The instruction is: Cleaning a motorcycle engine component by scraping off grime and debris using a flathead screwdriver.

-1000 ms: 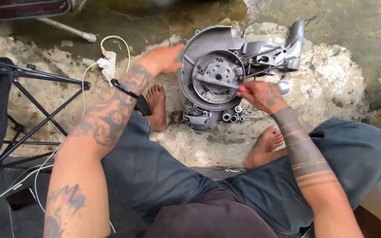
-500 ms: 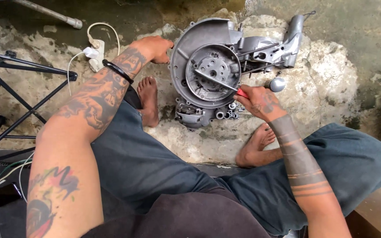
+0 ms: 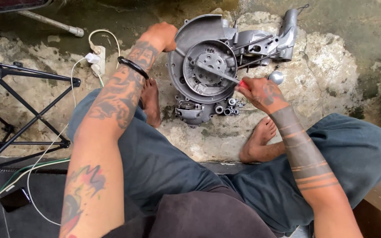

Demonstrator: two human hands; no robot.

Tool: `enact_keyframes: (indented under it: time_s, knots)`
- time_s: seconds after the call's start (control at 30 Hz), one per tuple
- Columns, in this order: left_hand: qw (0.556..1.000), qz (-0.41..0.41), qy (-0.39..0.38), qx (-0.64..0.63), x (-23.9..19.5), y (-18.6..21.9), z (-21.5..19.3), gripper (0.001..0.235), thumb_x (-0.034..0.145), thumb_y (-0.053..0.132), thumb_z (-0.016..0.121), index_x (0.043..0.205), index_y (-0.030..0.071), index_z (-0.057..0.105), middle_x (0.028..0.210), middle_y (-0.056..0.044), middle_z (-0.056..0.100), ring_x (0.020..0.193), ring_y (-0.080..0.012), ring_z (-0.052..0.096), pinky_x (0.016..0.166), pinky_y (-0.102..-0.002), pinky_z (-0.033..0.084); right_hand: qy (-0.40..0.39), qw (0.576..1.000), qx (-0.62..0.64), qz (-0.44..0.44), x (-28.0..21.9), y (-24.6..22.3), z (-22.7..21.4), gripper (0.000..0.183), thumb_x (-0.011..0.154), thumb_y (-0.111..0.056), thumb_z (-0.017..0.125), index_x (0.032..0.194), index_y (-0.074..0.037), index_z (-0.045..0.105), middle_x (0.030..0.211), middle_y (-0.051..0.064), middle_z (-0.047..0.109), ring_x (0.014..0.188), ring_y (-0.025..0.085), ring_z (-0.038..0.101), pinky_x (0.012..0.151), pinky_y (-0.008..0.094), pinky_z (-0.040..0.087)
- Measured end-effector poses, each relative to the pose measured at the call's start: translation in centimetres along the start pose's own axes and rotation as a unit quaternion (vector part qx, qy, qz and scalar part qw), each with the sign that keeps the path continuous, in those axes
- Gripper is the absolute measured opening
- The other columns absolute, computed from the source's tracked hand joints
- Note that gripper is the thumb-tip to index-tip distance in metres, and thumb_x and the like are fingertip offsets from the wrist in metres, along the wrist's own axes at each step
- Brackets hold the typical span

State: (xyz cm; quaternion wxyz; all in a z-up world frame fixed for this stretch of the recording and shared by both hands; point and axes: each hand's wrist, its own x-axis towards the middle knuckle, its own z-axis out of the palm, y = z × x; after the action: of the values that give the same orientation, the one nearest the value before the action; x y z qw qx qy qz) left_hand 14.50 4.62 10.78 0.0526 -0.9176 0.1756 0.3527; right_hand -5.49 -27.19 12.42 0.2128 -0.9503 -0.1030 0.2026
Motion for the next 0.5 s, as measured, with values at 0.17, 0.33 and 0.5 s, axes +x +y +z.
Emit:
enact_keyframes:
  time_s: [0.17, 0.33, 0.5]
  knots:
    - [0.999, -0.012, 0.021, 0.031, 0.7, 0.4, 1.1, 0.031, 0.088, -0.002, 0.056, 0.116, -0.003, 0.071, 0.118, -0.022, 0.069, 0.094, -0.0401, 0.072, 0.076, -0.052, 0.062, 0.048, 0.998, 0.027, 0.008, 0.0, -0.1, 0.2, 0.041, 0.112, -0.041, 0.050, 0.091, -0.008, 0.059, 0.073, 0.009, 0.064, 0.058, 0.024, 0.059, 0.054, 0.038, 0.049]
    - [1.000, -0.011, 0.010, 0.024, -0.3, 0.5, 1.6, 0.041, 0.090, -0.001, 0.061, 0.130, -0.001, 0.058, 0.118, -0.018, 0.067, 0.098, -0.0348, 0.070, 0.080, -0.049, 0.062, -0.058, 0.998, 0.010, -0.020, -0.2, -0.2, 0.5, 0.047, 0.105, -0.051, 0.052, 0.086, -0.009, 0.055, 0.068, 0.012, 0.063, 0.061, 0.032, 0.061, 0.058, 0.043, 0.045]
    - [1.000, 0.006, 0.015, 0.001, -0.3, -0.7, 2.0, 0.050, 0.090, 0.002, 0.054, 0.139, 0.005, 0.052, 0.131, -0.023, 0.060, 0.106, -0.0405, 0.066, 0.080, -0.054, 0.060, 0.052, 0.998, 0.032, 0.000, 0.0, 0.3, 0.9, 0.042, 0.107, -0.042, 0.056, 0.086, -0.007, 0.059, 0.069, 0.012, 0.064, 0.062, 0.033, 0.062, 0.058, 0.045, 0.043]
